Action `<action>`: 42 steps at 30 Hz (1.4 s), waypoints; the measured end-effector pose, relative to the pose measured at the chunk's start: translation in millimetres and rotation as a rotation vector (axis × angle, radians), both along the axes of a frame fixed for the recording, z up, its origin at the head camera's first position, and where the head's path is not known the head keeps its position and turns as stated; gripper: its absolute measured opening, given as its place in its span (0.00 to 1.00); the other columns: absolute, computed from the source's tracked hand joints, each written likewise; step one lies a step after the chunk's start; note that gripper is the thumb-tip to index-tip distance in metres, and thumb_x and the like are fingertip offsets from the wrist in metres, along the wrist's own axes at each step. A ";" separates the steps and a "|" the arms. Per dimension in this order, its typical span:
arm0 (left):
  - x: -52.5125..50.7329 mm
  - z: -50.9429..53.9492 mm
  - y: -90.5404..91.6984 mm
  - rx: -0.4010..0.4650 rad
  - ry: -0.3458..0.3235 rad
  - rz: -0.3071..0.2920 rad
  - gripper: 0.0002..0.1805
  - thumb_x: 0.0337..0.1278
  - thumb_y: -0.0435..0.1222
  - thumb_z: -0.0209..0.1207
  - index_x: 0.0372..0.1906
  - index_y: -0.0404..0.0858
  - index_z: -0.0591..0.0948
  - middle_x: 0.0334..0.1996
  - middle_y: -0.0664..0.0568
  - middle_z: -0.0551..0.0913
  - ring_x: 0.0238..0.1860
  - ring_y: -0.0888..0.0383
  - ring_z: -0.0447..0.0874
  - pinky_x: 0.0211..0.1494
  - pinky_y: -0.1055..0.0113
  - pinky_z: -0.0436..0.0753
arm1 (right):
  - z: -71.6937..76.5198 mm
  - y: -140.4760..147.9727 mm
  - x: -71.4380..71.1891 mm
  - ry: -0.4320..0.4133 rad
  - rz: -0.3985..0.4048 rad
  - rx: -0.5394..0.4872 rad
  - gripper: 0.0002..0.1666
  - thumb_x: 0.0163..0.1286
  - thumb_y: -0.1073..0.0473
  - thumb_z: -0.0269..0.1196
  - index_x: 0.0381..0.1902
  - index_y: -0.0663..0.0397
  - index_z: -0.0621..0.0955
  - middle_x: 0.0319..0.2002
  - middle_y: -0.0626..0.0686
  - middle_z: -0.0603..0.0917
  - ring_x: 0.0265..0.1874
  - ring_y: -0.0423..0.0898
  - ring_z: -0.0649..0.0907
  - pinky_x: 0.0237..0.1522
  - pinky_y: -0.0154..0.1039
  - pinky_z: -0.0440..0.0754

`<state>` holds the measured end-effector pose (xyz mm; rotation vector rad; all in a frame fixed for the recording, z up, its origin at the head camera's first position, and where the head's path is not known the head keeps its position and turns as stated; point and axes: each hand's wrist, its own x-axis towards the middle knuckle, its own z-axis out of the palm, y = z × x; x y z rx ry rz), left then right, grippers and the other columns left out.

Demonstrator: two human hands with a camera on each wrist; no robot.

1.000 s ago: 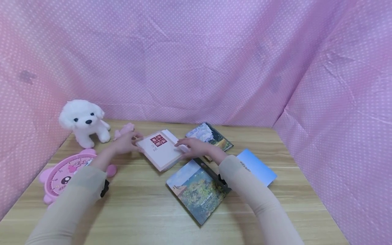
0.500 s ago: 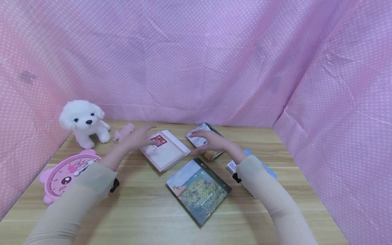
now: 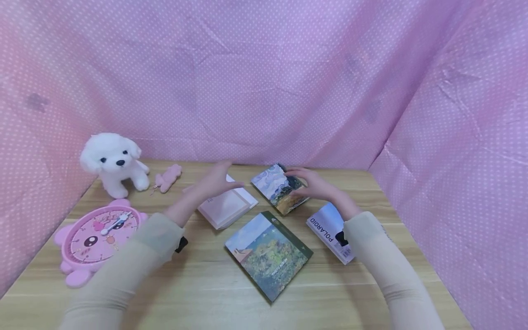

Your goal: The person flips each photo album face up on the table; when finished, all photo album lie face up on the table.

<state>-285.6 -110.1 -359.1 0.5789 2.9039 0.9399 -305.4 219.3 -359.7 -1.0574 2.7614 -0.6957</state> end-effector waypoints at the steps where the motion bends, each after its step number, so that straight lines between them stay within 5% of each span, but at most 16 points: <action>1: -1.4 -1.2 5.0 0.006 0.001 -0.002 0.50 0.52 0.54 0.63 0.71 0.30 0.55 0.70 0.35 0.56 0.71 0.39 0.54 0.71 0.46 0.58 | -0.7 5.0 -0.8 -0.004 -0.015 -0.001 0.38 0.62 0.54 0.66 0.68 0.53 0.67 0.70 0.59 0.61 0.70 0.60 0.58 0.68 0.60 0.58; 8: -12.3 -12.6 36.1 0.061 0.002 -0.097 0.52 0.50 0.52 0.65 0.73 0.35 0.51 0.73 0.40 0.53 0.72 0.42 0.52 0.73 0.48 0.56 | -12.6 34.3 -11.3 -0.034 -0.105 0.007 0.42 0.61 0.55 0.67 0.70 0.52 0.63 0.72 0.57 0.58 0.71 0.58 0.56 0.69 0.59 0.55; 13: -20.3 -22.4 49.9 0.050 0.001 -0.141 0.53 0.50 0.51 0.66 0.74 0.36 0.50 0.73 0.40 0.50 0.72 0.42 0.50 0.73 0.49 0.54 | -24.1 49.8 -19.8 -0.031 -0.103 0.032 0.44 0.59 0.59 0.68 0.70 0.60 0.62 0.70 0.63 0.60 0.69 0.61 0.59 0.69 0.58 0.56; 32: -54.0 -56.5 76.5 -0.057 -0.089 -0.172 0.48 0.52 0.45 0.66 0.71 0.31 0.55 0.71 0.36 0.55 0.71 0.41 0.53 0.74 0.52 0.53 | -49.7 56.2 -37.9 -0.203 -0.123 0.184 0.47 0.56 0.64 0.69 0.70 0.60 0.60 0.64 0.66 0.68 0.60 0.64 0.72 0.61 0.57 0.70; 42: -59.4 -60.8 78.4 -0.099 -0.113 -0.177 0.39 0.54 0.43 0.65 0.66 0.29 0.64 0.67 0.38 0.65 0.69 0.43 0.59 0.73 0.55 0.57 | -51.0 53.8 -43.4 -0.230 -0.142 0.197 0.41 0.62 0.62 0.65 0.70 0.57 0.61 0.63 0.65 0.70 0.59 0.63 0.73 0.61 0.57 0.70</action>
